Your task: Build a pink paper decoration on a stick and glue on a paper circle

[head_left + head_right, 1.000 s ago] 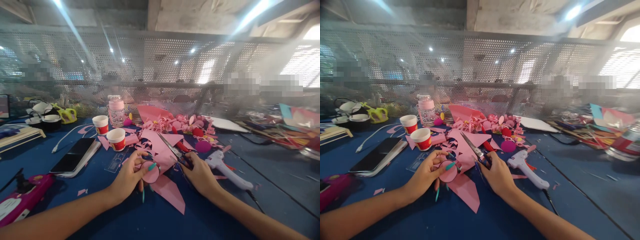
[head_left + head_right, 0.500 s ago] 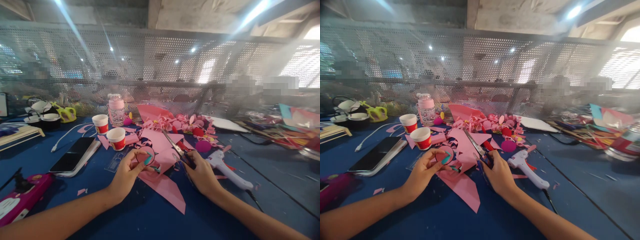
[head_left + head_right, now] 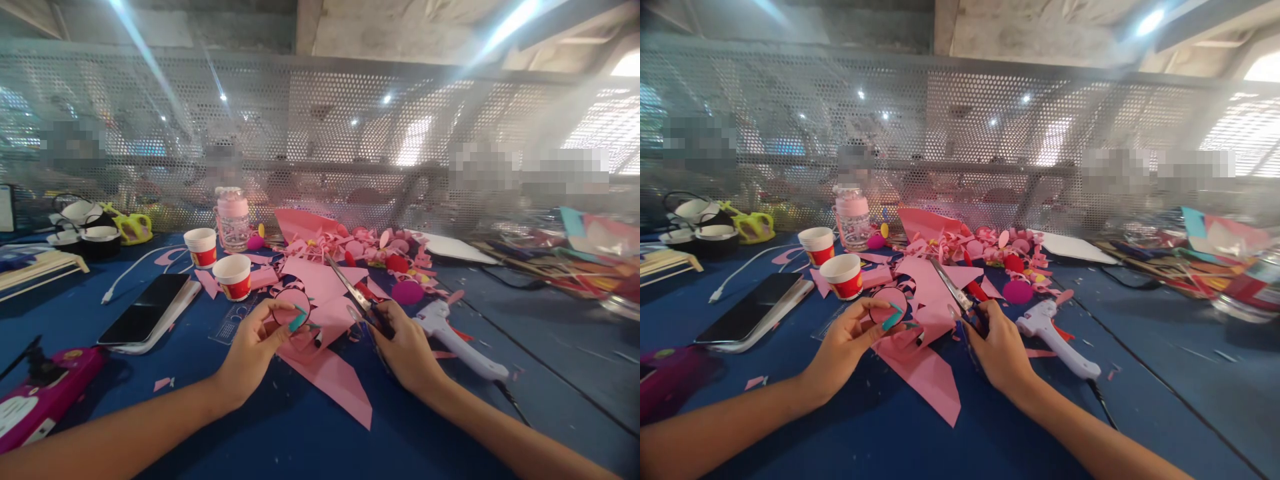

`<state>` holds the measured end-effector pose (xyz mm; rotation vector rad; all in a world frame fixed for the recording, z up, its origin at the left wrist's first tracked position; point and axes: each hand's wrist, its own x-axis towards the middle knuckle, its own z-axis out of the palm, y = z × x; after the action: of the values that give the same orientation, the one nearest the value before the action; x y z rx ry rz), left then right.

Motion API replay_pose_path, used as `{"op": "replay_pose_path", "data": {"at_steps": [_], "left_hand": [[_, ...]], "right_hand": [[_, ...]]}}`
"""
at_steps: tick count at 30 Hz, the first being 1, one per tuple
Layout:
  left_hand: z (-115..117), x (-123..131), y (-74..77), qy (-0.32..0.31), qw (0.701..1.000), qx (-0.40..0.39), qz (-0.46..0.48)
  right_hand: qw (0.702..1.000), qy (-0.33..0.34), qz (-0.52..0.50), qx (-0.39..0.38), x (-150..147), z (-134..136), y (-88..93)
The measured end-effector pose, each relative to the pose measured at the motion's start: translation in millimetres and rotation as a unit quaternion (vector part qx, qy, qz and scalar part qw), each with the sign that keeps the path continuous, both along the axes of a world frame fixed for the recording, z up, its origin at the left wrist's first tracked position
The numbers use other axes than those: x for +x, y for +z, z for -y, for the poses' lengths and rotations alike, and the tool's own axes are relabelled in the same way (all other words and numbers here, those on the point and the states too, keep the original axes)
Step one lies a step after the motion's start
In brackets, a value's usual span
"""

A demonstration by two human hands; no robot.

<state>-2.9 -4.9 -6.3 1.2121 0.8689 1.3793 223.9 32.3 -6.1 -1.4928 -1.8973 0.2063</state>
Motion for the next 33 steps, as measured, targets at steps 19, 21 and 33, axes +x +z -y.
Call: {"op": "replay_pose_path", "data": {"at_steps": [19,21,33], "left_hand": [[1.4,-0.3,-2.0,-0.026,0.998,0.030,0.039],[2.1,-0.5,-1.7,-0.039,0.998,0.033,0.039],[5.2,-2.1,-3.7,-0.037,0.994,0.096,0.019]], "right_hand": [[0.967,0.167,0.149,0.121,1.7,15.2,2.6],[0.963,0.177,0.160,0.127,2.4,15.8,1.9],[0.949,0.202,0.185,0.156,0.7,18.2,6.2]]}}
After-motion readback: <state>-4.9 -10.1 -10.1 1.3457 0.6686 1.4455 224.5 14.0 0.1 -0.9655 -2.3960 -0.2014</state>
